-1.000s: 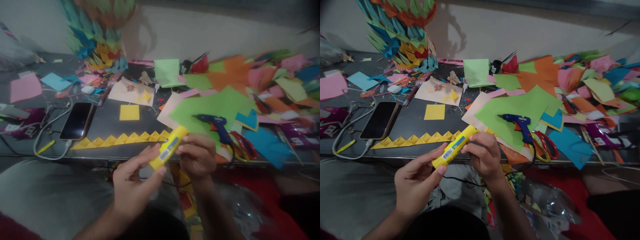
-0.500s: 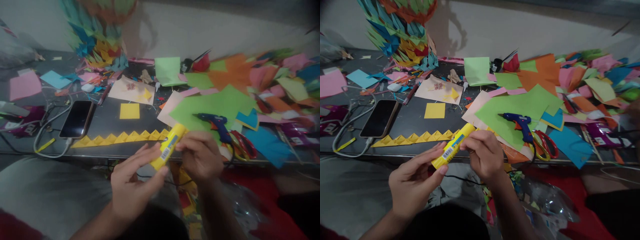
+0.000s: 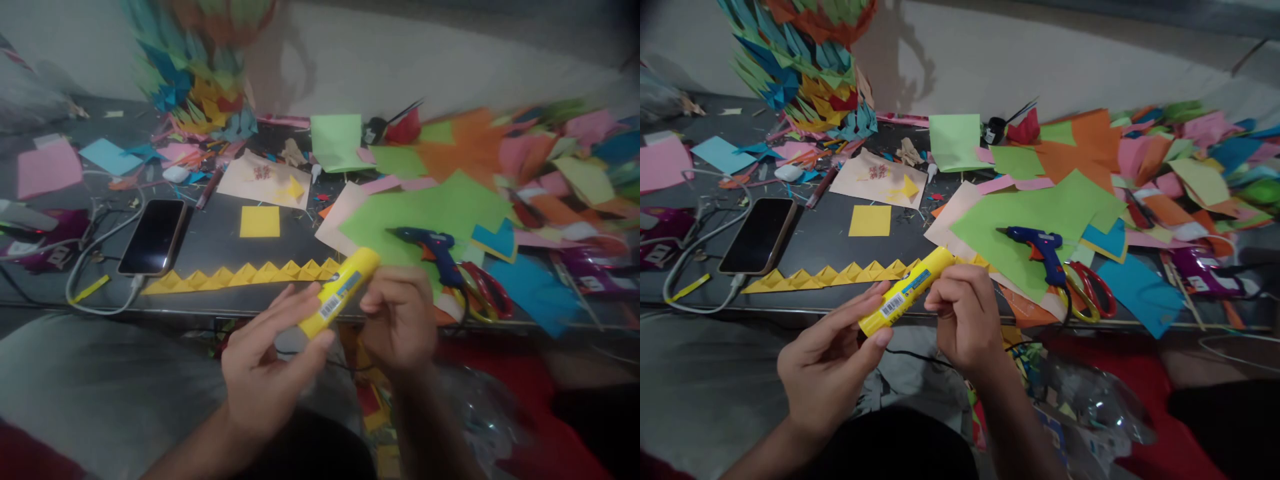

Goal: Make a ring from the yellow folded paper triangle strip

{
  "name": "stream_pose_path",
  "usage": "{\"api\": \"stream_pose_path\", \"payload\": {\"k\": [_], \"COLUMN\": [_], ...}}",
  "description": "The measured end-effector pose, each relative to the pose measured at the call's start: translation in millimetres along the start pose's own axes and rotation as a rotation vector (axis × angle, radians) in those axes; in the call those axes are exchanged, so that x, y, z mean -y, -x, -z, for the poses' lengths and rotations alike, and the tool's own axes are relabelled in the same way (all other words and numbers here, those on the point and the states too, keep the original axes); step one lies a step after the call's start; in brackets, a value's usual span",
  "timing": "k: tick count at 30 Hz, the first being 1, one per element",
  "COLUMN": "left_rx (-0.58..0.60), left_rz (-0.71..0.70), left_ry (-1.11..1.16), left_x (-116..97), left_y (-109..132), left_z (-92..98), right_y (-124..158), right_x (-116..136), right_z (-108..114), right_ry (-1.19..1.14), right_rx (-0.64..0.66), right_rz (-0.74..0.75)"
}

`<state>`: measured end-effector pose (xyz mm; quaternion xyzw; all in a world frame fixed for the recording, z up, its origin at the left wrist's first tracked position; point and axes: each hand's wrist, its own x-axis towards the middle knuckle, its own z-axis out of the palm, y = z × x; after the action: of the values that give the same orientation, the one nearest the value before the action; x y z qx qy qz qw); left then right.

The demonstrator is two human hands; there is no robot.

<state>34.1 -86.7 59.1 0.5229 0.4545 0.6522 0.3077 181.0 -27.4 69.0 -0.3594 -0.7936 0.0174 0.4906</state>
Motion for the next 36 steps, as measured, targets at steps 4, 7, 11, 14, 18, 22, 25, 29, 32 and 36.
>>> {"api": "stream_pose_path", "payload": {"k": [4, 7, 11, 14, 18, 22, 25, 29, 32, 36], "left_rx": [-0.006, -0.01, 0.009, 0.025, 0.038, 0.084, 0.148, 0.232, 0.298, 0.315], "left_rz": [-0.002, -0.027, -0.08, -0.147, -0.226, -0.28, -0.328, -0.418, -0.502, -0.511], "left_ry": [0.0, -0.017, -0.078, -0.142, -0.205, -0.254, -0.294, -0.382, -0.459, -0.465], "left_x": [2.0, 4.9, 8.0, 10.3, 12.0, 11.2, 11.1, 12.0, 13.0, 13.9], "left_y": [0.0, -1.8, -3.2, -3.1, -3.6, -4.5, -5.2, -9.6, -13.1, -12.4], "left_z": [-0.7, -1.0, -0.2, 0.9, 2.7, 5.9, 9.6, 15.3, 17.6, 15.9], "right_y": [2.1, 4.0, 3.1, 0.4, -2.0, -4.7, -9.3, -16.5, -19.9, -20.1], "right_x": [2.7, 6.8, 8.9, 7.1, 5.3, 2.6, -2.3, -8.7, -10.9, -10.6], "right_z": [2.0, 4.2, 3.6, 2.0, 4.7, 7.8, 9.2, 15.5, 18.8, 16.1], "right_ry": [-0.01, -0.015, -0.073, -0.116, -0.104, -0.021, -0.01, -0.017, 0.035, 0.033], "right_rx": [-0.022, -0.046, -0.106, -0.173, -0.164, -0.075, -0.001, 0.191, 0.248, 0.266], "right_rz": [-0.018, -0.032, -0.081, -0.107, -0.099, -0.048, 0.024, 0.114, 0.181, 0.154]}}
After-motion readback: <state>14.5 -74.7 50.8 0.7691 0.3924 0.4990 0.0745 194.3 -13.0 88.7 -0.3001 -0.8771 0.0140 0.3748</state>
